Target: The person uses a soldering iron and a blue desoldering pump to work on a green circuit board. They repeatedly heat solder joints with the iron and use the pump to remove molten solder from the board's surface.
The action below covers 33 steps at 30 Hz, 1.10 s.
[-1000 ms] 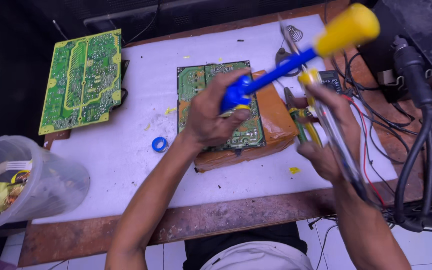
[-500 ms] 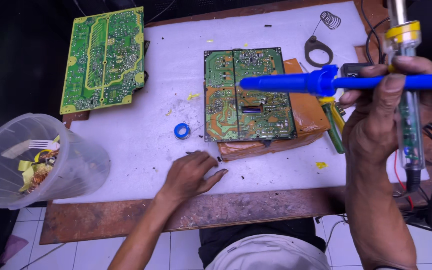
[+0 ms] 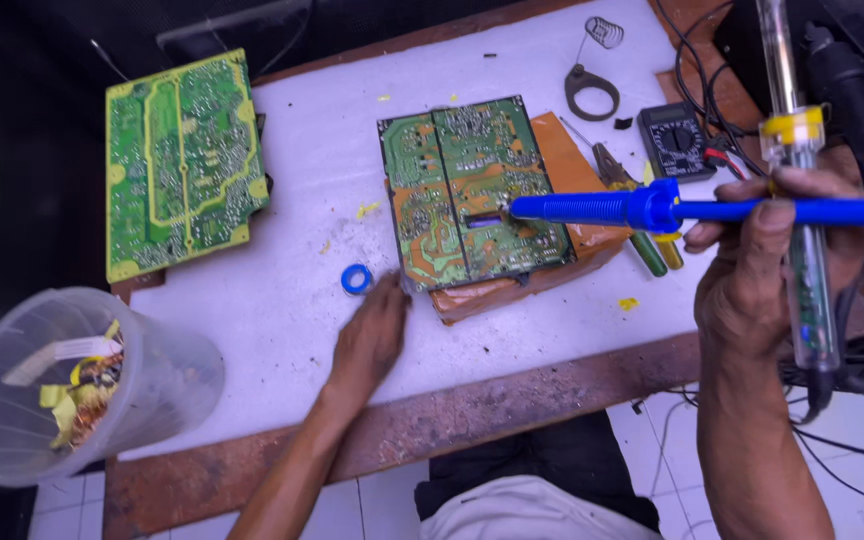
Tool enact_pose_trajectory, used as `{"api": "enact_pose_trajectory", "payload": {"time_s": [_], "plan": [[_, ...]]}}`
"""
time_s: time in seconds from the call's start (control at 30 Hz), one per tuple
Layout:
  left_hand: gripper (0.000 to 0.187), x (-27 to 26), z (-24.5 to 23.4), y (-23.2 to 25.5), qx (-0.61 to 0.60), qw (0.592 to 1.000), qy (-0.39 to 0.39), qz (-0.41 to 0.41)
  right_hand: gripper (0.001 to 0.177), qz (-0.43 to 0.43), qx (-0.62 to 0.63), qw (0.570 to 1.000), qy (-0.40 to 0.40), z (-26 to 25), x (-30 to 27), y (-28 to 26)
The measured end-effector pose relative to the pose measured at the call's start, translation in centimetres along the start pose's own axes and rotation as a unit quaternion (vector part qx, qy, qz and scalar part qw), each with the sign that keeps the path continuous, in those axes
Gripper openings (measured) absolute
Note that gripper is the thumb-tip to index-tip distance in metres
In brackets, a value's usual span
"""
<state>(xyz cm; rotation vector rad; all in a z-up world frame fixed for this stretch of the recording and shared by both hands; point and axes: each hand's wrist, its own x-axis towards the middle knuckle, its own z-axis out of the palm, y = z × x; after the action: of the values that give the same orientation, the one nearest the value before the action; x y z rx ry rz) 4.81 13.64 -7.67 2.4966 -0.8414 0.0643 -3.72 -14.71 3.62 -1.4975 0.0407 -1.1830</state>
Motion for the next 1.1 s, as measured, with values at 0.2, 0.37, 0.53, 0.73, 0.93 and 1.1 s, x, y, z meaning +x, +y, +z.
{"api": "enact_pose_trajectory", "payload": {"time_s": [0.2,0.37,0.53,0.73,0.93,1.1], "plan": [[0.004,-0.5,-0.8,-0.5,0.006,0.998,0.004,0.055,0.026,0.014,0.019,0.996,-0.087,-0.2,1.0,-0.7],[0.017,-4.3,-0.7,-1.7,0.010,1.000,0.006,0.021,0.027,0.018,0.051,0.992,-0.116,-0.3,2.2,-0.4],[0.058,-4.3,-3.1,-0.2,-0.103,0.994,0.015,-0.010,0.024,-0.004,0.063,0.992,-0.107,-0.5,3.0,0.9],[0.039,-4.7,-0.8,-1.1,0.013,1.000,-0.019,0.015,0.021,-0.008,0.056,0.993,-0.106,-0.3,3.7,1.0],[0.025,-5.3,0.2,-2.2,-0.013,0.996,0.053,0.070,0.020,-0.012,0.081,0.991,-0.101,-0.3,4.4,0.7],[0.037,-5.9,0.4,-3.3,0.009,0.994,0.066,0.090,0.025,-0.008,0.070,0.992,-0.109,-1.0,5.2,0.5]]}}
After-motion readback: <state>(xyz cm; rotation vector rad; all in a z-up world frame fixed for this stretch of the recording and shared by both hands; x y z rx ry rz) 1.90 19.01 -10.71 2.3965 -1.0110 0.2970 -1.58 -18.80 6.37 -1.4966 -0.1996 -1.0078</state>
